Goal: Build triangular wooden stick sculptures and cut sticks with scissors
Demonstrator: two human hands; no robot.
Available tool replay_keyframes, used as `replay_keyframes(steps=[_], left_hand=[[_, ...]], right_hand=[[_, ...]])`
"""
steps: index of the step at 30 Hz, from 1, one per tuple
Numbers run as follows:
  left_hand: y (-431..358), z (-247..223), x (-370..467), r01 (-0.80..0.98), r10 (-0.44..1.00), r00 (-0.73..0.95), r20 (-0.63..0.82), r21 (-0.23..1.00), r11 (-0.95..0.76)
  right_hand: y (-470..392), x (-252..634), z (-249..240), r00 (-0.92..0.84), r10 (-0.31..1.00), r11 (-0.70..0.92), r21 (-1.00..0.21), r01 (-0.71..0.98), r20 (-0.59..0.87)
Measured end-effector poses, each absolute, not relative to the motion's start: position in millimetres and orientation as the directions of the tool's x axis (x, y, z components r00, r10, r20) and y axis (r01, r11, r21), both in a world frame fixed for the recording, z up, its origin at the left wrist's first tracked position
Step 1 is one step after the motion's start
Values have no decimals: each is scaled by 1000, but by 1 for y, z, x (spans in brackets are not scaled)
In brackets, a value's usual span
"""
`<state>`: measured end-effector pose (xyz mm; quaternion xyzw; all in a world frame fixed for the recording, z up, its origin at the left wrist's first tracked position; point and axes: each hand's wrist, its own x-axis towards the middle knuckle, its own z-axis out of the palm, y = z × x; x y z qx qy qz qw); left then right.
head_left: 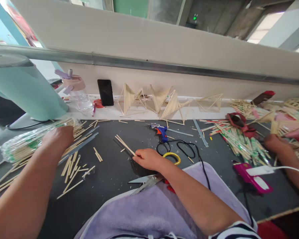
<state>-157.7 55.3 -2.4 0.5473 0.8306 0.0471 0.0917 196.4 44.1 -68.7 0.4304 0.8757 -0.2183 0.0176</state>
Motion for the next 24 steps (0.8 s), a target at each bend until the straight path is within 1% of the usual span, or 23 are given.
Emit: replay_keyframes(steps=[1, 3, 4, 6, 8, 9, 10, 11, 12, 13, 14, 15, 16, 17, 18, 19, 21, 24], left_hand=[[57, -1, -155, 904, 907, -398, -140, 108, 413], [60, 2, -149, 896, 866, -443, -232, -75, 438], [61, 4, -146, 894, 857, -448, -255, -110, 434], [60, 9, -141, 883, 842, -469, -267, -148, 446], [52, 19, -137, 871, 842, -491, -226, -158, 465], [46, 25, -134, 868, 852, -494, -174, -147, 473], [40, 32, -129, 874, 874, -480, -79, -122, 470], [33, 38, -123, 889, 892, -447, 59, -80, 451], [27, 43, -115, 914, 886, -394, 245, 2, 406], [22, 45, -106, 940, 853, -340, 396, 115, 321], [19, 45, -95, 944, 828, -303, 472, 267, 194], [18, 42, -84, 885, 839, -283, 464, 463, 43], [18, 36, -74, 728, 891, -247, 381, 680, -89], [20, 27, -64, 512, 944, -205, 259, 850, -123], [23, 16, -55, 321, 977, -155, 149, 942, -93], [27, 5, -48, 186, 992, -110, 64, 982, -43], [33, -17, -38, -16, 997, -56, -48, 999, 48], [37, -36, -35, -168, 990, -55, -131, 978, 120]], right_hand=[[45, 197, -70, -627, 747, 533, -366, 763, -219], [47, 197, -72, -627, 748, 533, -368, 762, -215], [47, 197, -72, -629, 748, 533, -372, 760, -214], [47, 197, -72, -633, 745, 533, -382, 755, -212], [46, 197, -70, -634, 744, 528, -395, 752, -212], [45, 197, -68, -630, 746, 519, -403, 754, -216], [44, 197, -67, -623, 749, 507, -413, 757, -223], [43, 197, -66, -615, 754, 489, -427, 760, -232], [43, 197, -64, -609, 756, 471, -445, 762, -242], [42, 197, -63, -605, 755, 453, -466, 760, -252], [42, 197, -62, -606, 752, 438, -490, 754, -259], [42, 197, -62, -608, 748, 423, -515, 745, -266], [42, 198, -63, -611, 742, 406, -541, 736, -275], [42, 199, -63, -613, 735, 386, -567, 728, -288], [42, 199, -65, -614, 730, 362, -591, 721, -302], [43, 200, -66, -614, 724, 337, -616, 712, -314], [44, 202, -70, -624, 714, 298, -669, 681, -318], [45, 202, -74, -655, 706, 262, -759, 596, -270]])
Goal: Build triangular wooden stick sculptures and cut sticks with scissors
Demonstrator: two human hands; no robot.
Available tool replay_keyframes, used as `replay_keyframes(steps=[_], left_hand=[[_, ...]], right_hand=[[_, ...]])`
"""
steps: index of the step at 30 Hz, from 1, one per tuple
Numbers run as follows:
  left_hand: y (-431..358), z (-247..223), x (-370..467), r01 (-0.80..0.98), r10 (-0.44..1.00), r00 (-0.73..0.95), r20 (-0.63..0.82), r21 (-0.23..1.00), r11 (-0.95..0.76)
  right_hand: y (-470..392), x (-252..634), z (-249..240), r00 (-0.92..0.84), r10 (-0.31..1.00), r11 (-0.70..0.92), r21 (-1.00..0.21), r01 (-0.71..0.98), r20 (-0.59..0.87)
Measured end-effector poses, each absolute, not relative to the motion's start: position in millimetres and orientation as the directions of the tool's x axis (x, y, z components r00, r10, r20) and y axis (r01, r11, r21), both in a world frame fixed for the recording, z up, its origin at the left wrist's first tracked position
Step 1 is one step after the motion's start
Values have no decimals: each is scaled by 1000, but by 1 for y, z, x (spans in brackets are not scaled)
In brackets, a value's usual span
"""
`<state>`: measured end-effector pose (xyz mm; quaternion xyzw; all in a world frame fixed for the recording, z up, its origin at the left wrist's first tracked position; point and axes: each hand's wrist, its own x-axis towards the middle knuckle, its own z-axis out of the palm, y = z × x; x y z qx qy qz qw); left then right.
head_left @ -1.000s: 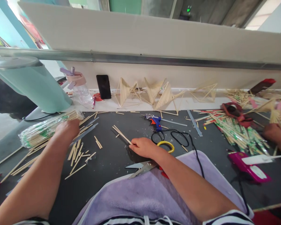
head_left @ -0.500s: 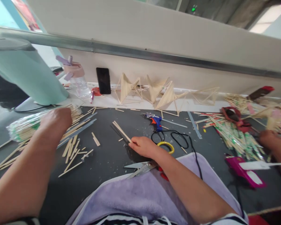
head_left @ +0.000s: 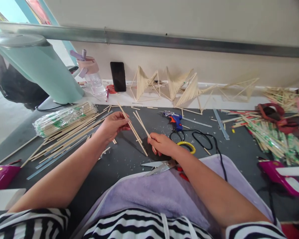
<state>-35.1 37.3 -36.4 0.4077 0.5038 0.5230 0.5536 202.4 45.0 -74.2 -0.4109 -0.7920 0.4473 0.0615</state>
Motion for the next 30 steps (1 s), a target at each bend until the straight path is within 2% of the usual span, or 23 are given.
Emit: replay_keyframes(steps=[4, 9, 16, 27, 30], left_hand=[[36, -41, -35, -205, 986, -6, -169, 965, 164], [33, -43, -25, -215, 978, 94, -189, 955, 205], [29, -43, -21, -241, 968, 137, -209, 941, 237], [37, -43, -37, -307, 993, 42, -108, 945, 116], [35, -43, -35, -328, 994, 74, -84, 939, 104]], right_hand=[[42, 200, -73, -669, 716, 230, -837, 497, -200], [32, 195, -67, -698, 700, 234, -874, 426, -153], [25, 188, -70, -704, 664, 51, -925, 377, -251], [27, 194, -73, -791, 502, -156, -936, 315, -350], [28, 197, -71, -814, 465, -197, -937, 288, -348]])
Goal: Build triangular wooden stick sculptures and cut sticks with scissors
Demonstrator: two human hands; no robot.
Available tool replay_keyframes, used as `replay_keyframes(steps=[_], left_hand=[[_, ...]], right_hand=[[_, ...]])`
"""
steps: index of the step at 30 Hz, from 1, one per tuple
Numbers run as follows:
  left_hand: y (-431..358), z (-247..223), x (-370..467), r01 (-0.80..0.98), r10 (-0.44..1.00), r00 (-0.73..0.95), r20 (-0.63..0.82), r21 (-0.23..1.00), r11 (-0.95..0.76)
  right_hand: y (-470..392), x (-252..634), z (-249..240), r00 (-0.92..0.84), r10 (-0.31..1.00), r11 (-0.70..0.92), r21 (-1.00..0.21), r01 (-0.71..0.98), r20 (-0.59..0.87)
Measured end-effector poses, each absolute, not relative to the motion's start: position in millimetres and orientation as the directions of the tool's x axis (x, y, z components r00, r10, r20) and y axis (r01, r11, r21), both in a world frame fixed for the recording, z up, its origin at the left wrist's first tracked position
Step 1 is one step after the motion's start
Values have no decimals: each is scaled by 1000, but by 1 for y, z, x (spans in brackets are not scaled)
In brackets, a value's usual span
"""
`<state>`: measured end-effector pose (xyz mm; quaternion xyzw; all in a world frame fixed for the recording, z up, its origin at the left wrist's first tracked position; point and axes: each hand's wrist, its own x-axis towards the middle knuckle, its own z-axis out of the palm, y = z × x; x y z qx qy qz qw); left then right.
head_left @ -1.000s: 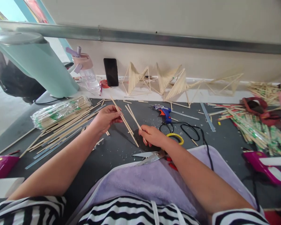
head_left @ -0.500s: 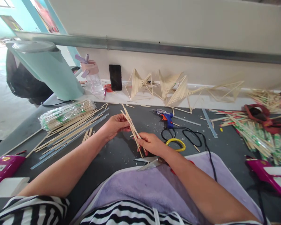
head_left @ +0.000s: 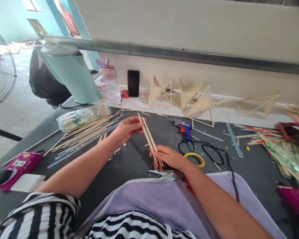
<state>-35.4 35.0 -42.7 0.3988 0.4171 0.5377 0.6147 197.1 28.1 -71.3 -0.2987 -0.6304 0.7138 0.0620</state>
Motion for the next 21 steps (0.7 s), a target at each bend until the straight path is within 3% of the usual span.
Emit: replay_keyframes(steps=[4, 9, 16, 21], left_hand=[[29, -41, -27, -323, 976, 194, -99, 933, 159], [23, -41, -17, -288, 973, 207, -106, 943, 164], [21, -43, -12, -214, 950, 286, -121, 959, 187], [27, -32, -16, -229, 962, 269, 55, 973, 8]], right_hand=[[28, 200, -68, -850, 426, -219, -947, 235, -309], [27, 199, -68, -854, 430, -310, -937, 164, -292], [25, 198, -72, -853, 404, -343, -919, 194, -330], [26, 198, -76, -826, 482, -373, -921, 107, -291]])
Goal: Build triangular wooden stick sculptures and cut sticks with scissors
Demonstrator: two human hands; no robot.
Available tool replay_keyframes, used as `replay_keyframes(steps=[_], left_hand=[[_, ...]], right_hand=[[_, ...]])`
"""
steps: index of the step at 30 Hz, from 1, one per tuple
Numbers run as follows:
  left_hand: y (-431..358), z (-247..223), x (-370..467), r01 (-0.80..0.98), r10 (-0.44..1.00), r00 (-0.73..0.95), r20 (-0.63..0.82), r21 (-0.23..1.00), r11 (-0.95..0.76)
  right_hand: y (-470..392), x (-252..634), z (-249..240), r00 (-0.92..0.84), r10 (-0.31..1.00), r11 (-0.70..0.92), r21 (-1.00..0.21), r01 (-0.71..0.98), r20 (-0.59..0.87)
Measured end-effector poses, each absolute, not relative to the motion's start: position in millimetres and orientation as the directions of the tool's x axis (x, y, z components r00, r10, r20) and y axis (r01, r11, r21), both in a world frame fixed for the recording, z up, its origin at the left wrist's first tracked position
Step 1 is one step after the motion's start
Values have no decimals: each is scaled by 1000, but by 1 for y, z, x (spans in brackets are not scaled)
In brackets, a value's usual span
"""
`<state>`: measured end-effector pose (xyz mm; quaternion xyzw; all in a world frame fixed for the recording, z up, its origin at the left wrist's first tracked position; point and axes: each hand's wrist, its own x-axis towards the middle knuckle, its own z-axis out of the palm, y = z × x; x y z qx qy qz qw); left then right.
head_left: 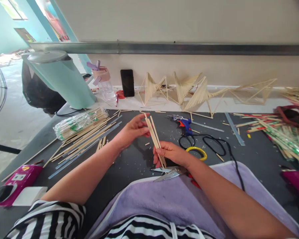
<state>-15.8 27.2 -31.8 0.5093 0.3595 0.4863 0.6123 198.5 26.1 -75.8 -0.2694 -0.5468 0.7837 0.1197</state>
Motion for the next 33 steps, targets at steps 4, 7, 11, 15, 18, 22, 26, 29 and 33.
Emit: replay_keyframes(steps=[4, 7, 11, 15, 18, 22, 26, 29, 33], left_hand=[[28, -14, -17, -121, 955, 228, 190, 979, -165], [26, 3, -13, 16, 944, 222, 244, 967, -254], [29, 16, -12, 144, 878, 276, 392, 886, -441], [37, 18, -11, 219, 716, 408, 566, 701, -679], [40, 34, -2, 305, 616, 469, 632, 539, -785], [41, 61, 23, 403, 515, 564, 645, 330, -854], [44, 57, 37, 431, 503, 707, 498, 261, -864], [43, 44, 38, 469, 532, 703, 472, 254, -846], [32, 47, 37, 482, 532, 708, 465, 232, -845]], right_hand=[[25, 198, -74, -757, 635, -286, -957, -45, -154], [26, 198, -71, -573, 819, -85, -982, -168, 28], [30, 194, -76, -438, 885, 87, -979, -182, 160], [33, 189, -87, -488, 853, 131, -982, -137, 182], [33, 189, -89, -497, 845, 179, -980, -84, 197], [31, 190, -88, -526, 822, 223, -973, -54, 218], [33, 192, -87, -557, 800, 259, -966, -18, 225], [34, 193, -85, -578, 783, 291, -957, 11, 231], [31, 195, -82, -568, 787, 354, -930, 95, 242]])
